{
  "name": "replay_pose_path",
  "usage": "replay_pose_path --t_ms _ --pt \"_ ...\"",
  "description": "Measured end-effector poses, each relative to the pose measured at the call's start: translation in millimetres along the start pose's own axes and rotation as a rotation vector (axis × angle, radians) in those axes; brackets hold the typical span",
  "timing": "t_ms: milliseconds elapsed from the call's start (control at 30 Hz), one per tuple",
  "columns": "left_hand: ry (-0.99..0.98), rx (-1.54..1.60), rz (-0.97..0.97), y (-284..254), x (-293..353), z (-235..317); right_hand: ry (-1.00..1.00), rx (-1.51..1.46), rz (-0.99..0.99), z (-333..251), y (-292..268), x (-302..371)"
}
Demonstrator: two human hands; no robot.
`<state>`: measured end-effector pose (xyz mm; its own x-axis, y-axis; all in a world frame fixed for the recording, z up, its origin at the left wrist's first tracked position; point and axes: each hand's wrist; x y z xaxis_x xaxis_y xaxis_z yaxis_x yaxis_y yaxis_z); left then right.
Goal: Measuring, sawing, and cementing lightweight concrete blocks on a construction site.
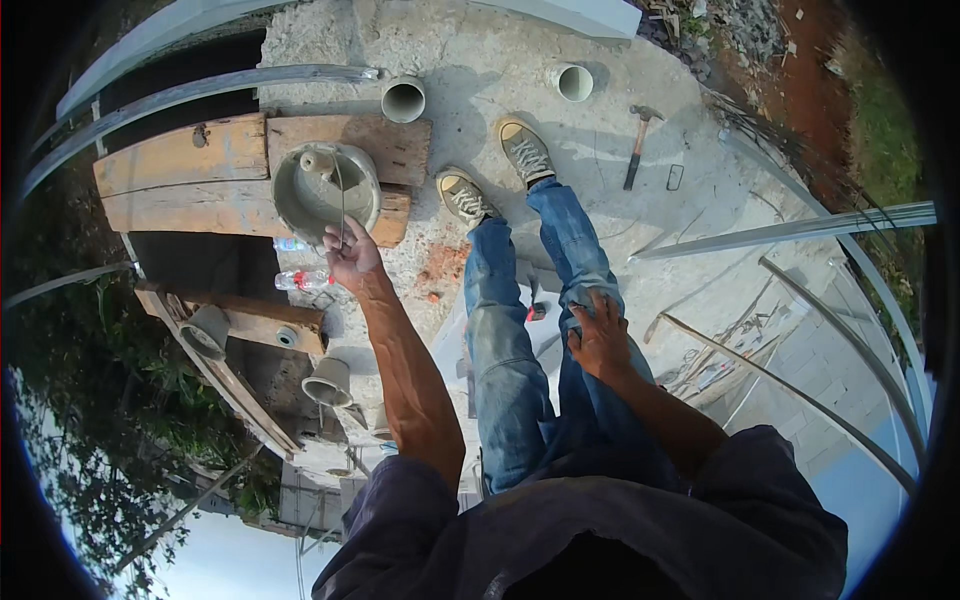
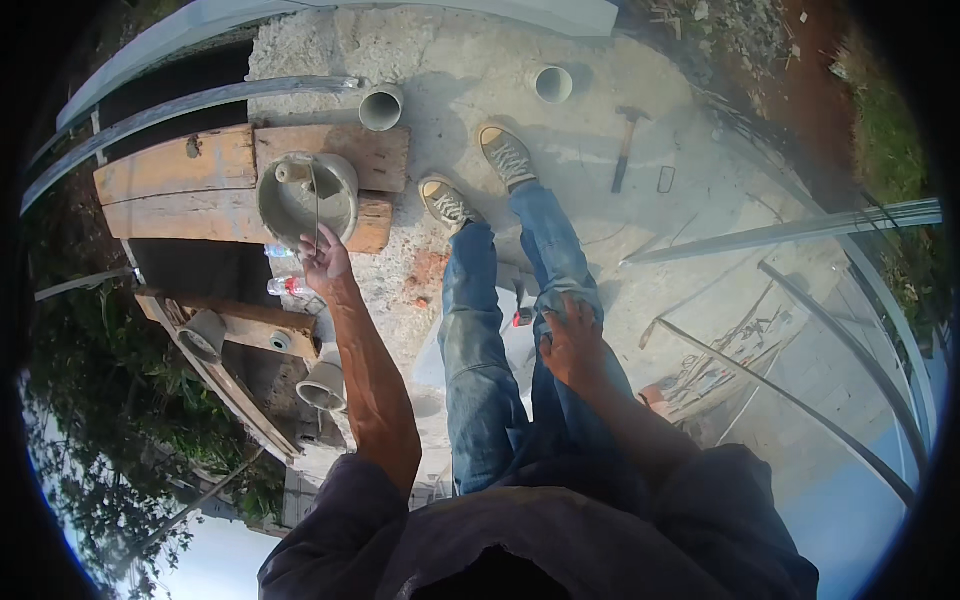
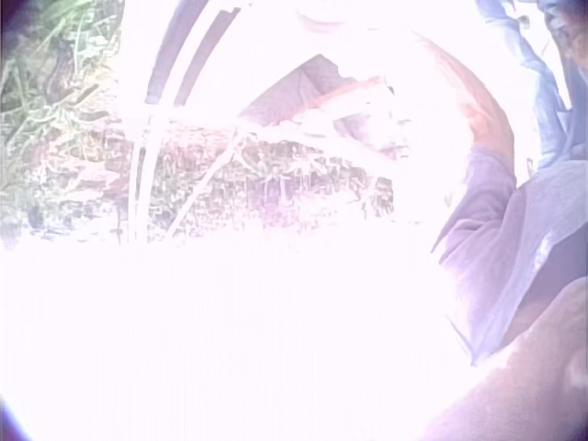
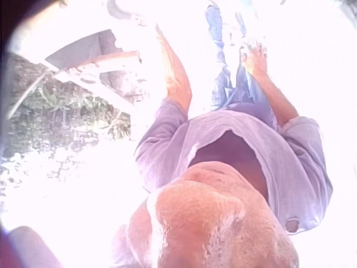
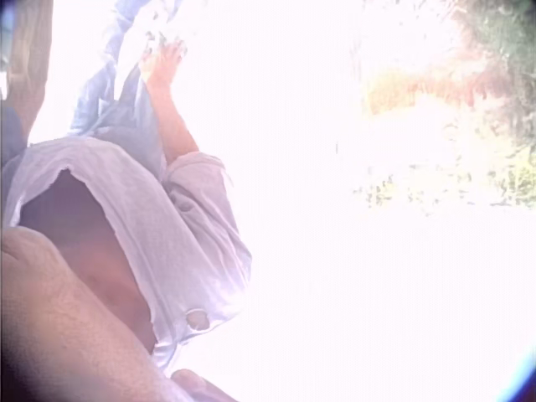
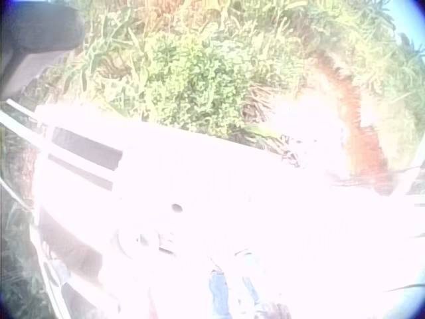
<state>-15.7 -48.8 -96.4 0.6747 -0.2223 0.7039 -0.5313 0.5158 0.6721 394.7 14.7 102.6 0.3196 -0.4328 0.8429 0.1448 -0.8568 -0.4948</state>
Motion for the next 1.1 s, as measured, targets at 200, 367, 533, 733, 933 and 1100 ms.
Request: replay_pose_path --t_ms 200,367,533,733,933,1100 --pt "-0.042 -0.117 0.335 19.3 -52.2 37.9 0.181 -0.149 0.021 -19.9 13.8 4.8" --pt "-0.177 -0.386 0.476 49.2 -72.8 36.9 0.295 -0.455 0.19 -33.0 22.6 12.3" --pt "-0.213 -0.861 0.217 47.9 88.3 -83.5 0.267 -0.919 0.552 3.3 14.3 0.8" --pt "-0.498 -1.456 -0.137 28.6 217.0 -193.7 0.158 -0.932 0.816 69.3 -4.3 -52.0" --pt "-0.845 -1.822 -0.55 -45.3 273.3 -306.3 0.295 -0.801 0.708 148.7 47.3 -77.0" --pt "-0.934 -2.144 -0.972 -112.1 324.3 -413.7 0.575 -1.256 0.495 228.9 84.5 -96.6"
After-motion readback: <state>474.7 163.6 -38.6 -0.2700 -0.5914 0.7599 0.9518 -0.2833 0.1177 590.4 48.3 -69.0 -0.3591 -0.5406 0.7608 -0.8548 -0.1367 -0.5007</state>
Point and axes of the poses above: each hand's wrist, its own x-axis away from the middle knuckle, its own y-axis out of the palm, z = x × y, and after that the axes turned 8 degrees about -z, right-handed
